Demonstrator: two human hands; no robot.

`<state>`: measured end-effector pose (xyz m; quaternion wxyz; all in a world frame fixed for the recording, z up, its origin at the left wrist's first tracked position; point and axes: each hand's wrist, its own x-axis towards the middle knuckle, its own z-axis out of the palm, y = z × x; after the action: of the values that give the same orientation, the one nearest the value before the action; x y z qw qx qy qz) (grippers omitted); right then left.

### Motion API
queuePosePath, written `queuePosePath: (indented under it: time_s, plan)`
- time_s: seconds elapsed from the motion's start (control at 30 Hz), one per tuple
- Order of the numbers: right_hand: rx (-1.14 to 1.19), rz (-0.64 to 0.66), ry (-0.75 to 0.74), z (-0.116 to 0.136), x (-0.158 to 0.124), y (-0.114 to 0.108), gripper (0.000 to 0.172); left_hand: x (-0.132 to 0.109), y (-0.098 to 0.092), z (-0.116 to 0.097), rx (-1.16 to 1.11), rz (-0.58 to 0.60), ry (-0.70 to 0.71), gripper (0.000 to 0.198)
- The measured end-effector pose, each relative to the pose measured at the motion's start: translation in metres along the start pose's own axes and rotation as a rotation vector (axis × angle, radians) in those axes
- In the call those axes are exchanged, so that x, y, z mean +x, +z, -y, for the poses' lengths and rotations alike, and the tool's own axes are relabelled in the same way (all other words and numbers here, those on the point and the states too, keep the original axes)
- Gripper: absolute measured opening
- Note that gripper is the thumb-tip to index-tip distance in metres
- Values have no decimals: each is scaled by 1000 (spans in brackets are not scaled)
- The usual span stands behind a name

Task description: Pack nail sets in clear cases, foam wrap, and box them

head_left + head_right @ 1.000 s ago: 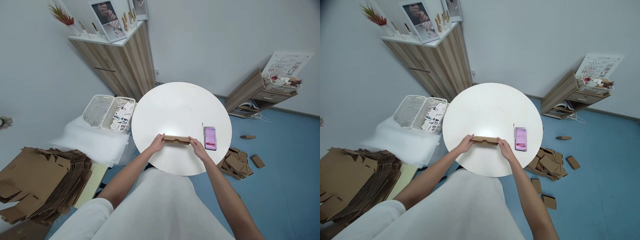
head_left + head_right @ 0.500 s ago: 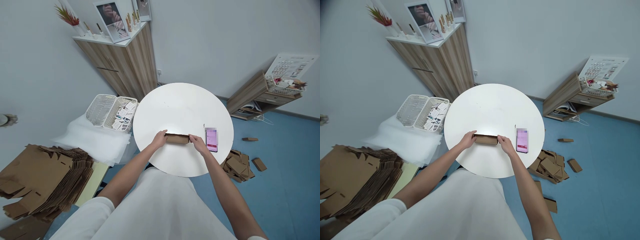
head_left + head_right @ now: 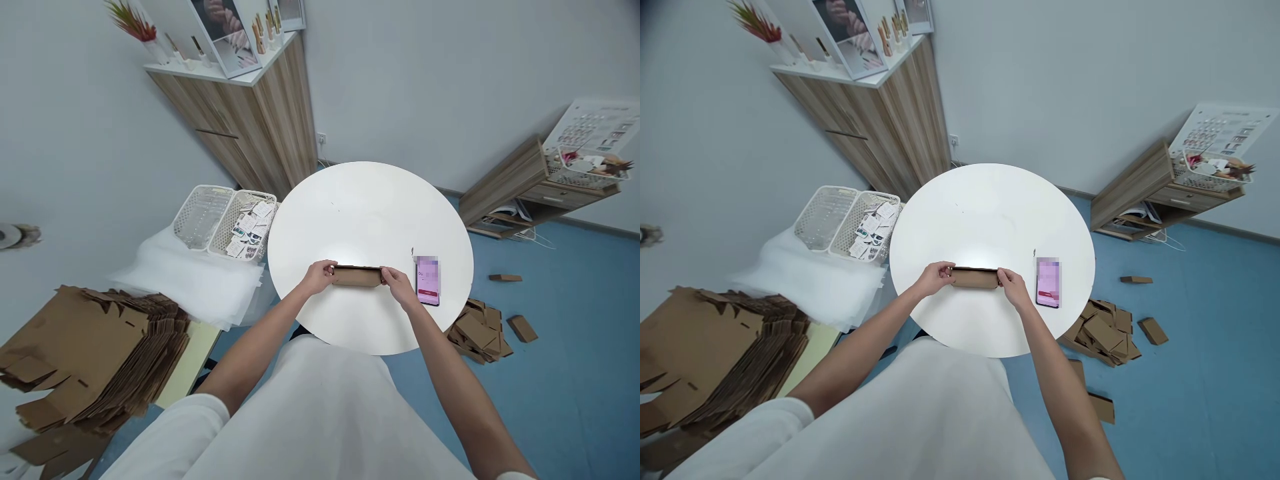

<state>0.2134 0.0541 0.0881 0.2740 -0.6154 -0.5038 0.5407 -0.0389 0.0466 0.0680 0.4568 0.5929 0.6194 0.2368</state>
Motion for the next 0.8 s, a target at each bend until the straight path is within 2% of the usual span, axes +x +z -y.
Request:
queuePosePath:
  time_s: [0.33, 0.5, 0.6, 0.73, 0.8]
  plan:
    - [14, 43, 25, -5, 8, 3, 45, -2, -12, -2, 130, 3, 67, 38]
    - [4, 76, 18, -9, 7, 1, 44, -6, -17, -3, 109, 44, 56, 37]
    - [-11, 104, 21, -10, 6, -2, 44, -7, -18, -3, 42, 37, -3, 39]
    - [29, 146, 71, -7, 8, -6, 42, -7, -19, 0, -52, 10, -161, 49]
    - [40, 155, 117, -5, 11, -7, 42, -7, -18, 3, -110, 50, -226, 52]
